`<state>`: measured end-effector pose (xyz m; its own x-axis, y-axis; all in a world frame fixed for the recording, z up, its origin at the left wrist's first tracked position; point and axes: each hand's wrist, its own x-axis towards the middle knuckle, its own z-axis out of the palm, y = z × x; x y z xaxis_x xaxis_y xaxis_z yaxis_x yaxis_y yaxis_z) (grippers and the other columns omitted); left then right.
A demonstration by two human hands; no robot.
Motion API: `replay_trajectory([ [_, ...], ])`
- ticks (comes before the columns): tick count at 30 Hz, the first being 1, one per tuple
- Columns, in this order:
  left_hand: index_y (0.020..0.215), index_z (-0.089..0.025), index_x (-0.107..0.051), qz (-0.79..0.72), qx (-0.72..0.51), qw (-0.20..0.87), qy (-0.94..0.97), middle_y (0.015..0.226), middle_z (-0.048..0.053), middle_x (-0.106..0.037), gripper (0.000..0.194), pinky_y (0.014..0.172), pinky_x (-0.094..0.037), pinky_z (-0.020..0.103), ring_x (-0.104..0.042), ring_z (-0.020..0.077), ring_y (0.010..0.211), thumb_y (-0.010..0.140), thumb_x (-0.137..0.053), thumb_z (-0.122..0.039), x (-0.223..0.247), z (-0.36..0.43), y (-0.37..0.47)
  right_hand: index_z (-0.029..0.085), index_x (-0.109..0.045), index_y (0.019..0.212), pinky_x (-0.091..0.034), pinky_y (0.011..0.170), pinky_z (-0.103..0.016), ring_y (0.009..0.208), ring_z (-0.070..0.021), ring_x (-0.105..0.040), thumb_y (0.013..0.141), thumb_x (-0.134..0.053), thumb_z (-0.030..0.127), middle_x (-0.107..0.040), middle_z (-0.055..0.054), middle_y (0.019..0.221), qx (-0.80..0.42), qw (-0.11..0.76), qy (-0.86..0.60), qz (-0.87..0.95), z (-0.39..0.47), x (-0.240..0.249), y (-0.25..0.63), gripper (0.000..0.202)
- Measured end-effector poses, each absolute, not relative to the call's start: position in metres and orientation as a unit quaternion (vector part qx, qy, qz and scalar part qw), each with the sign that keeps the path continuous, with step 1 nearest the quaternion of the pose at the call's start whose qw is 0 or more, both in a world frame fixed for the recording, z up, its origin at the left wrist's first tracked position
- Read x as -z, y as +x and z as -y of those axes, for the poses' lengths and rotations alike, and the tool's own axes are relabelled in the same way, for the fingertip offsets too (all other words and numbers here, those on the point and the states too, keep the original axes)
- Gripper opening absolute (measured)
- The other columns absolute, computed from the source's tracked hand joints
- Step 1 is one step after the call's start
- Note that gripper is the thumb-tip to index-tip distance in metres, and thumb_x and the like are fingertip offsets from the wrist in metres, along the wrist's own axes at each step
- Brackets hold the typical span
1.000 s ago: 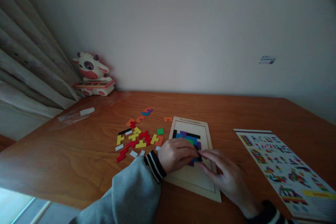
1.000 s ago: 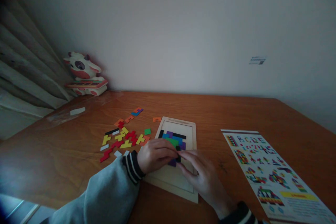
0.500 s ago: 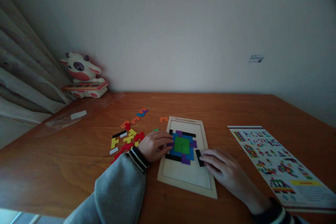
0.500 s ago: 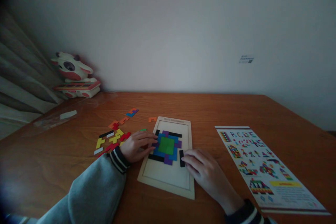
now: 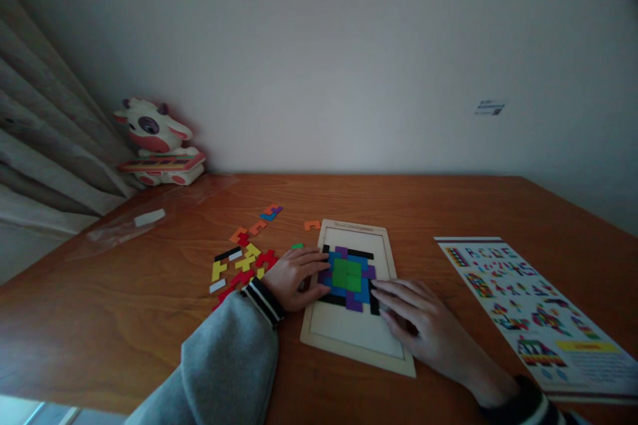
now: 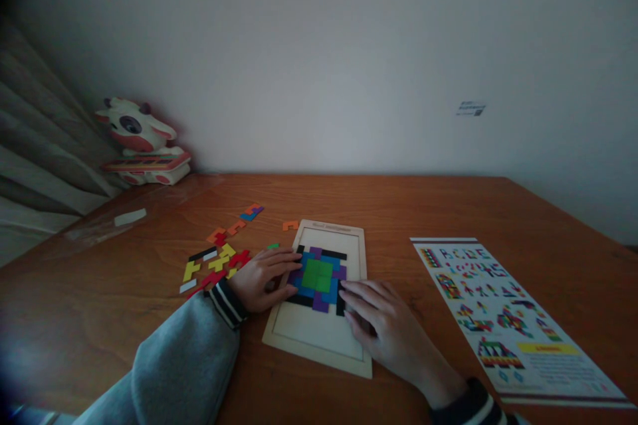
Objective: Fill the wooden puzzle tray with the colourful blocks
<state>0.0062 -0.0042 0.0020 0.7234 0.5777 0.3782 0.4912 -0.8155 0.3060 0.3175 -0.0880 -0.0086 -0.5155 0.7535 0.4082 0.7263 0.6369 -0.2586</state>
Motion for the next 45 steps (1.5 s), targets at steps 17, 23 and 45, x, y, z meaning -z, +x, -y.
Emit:
replay_trajectory([
  [17,0.134,-0.018,-0.058,-0.24,-0.207,0.148,0.937,0.142,0.014,-0.057,0.048,0.113,-0.04,0.053,-0.047,0.0297,0.137,0.088,-0.061,-0.034,-0.011,0.005,0.007,0.028,-0.057,0.139,-0.041,0.113,-0.051,0.139,-0.0258,-0.045,0.092,-0.062,0.046,-0.053,-0.007,0.148,-0.097,0.256,-0.439,0.856,0.048,0.005,0.313,0.05],
  [23,0.132,-0.017,-0.06,-0.243,-0.189,0.155,0.939,0.143,0.015,-0.056,0.048,0.114,-0.038,0.055,-0.05,0.0306,0.135,0.088,-0.062,-0.037,-0.01,0.005,0.009,0.033,-0.056,0.139,-0.036,0.115,-0.055,0.137,-0.0263,-0.047,0.092,-0.062,0.049,-0.051,-0.006,0.149,-0.11,0.216,-0.415,0.877,0.039,0.004,0.311,0.05],
  [45,0.127,-0.019,-0.063,-0.234,-0.227,0.132,0.936,0.14,0.013,-0.058,0.045,0.112,-0.041,0.053,-0.053,0.0303,0.132,0.088,-0.061,-0.041,0.002,0.01,0.016,0.034,-0.064,0.13,-0.037,0.114,-0.055,0.134,-0.0275,-0.05,0.09,-0.065,0.042,-0.057,-0.005,0.144,-0.084,0.241,-0.403,0.879,0.055,-0.001,0.31,0.04],
])
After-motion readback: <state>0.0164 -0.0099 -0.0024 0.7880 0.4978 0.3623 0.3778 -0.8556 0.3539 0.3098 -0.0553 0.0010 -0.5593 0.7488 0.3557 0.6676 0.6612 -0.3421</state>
